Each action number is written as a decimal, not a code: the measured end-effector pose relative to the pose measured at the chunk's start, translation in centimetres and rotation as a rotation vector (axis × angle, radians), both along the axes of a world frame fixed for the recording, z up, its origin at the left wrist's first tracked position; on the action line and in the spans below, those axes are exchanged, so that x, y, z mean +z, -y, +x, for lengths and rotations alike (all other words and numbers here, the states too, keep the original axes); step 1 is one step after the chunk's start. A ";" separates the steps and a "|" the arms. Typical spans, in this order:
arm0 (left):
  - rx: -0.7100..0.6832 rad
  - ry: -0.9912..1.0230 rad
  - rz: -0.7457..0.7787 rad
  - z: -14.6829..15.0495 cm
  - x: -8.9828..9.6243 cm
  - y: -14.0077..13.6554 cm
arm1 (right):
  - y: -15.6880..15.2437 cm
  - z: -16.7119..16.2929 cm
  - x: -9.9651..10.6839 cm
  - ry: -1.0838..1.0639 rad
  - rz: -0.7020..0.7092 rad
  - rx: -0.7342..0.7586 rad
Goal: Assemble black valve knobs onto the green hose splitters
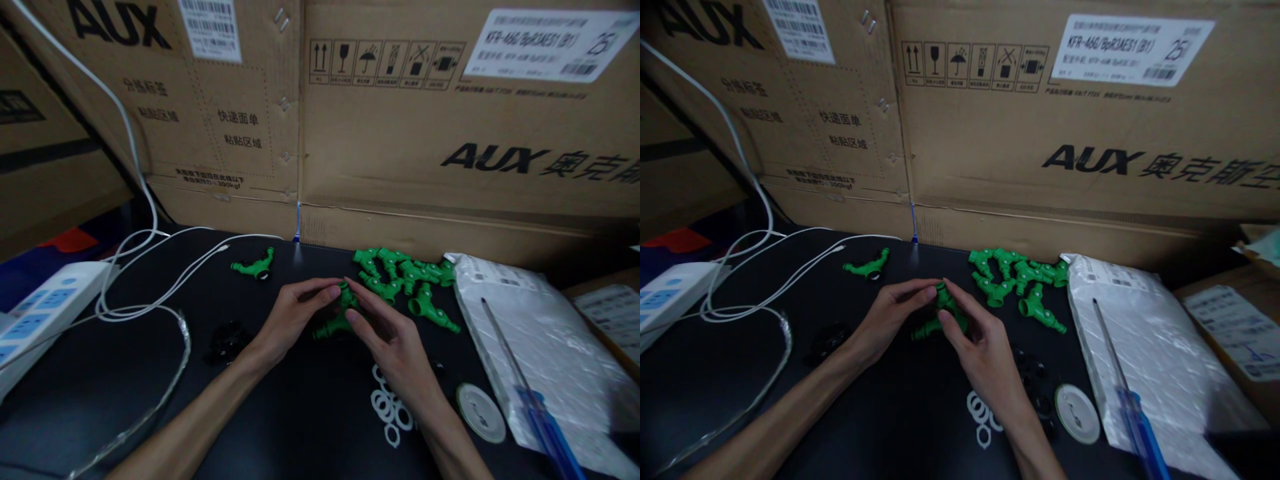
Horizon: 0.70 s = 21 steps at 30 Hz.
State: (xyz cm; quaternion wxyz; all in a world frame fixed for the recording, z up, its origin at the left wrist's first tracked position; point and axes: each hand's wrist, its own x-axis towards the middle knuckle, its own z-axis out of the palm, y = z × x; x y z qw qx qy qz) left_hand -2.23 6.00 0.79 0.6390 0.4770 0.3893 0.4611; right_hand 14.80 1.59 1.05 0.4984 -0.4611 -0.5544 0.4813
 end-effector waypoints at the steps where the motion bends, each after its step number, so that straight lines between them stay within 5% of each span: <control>1: 0.003 -0.002 0.002 0.0 0.0 0.0 | 0.0 0.0 0.1 -0.011 -0.002 0.002; 21: 0.029 0.063 -0.073 0.0 -0.2 0.2 | 0.2 0.0 0.4 -0.102 -0.017 0.054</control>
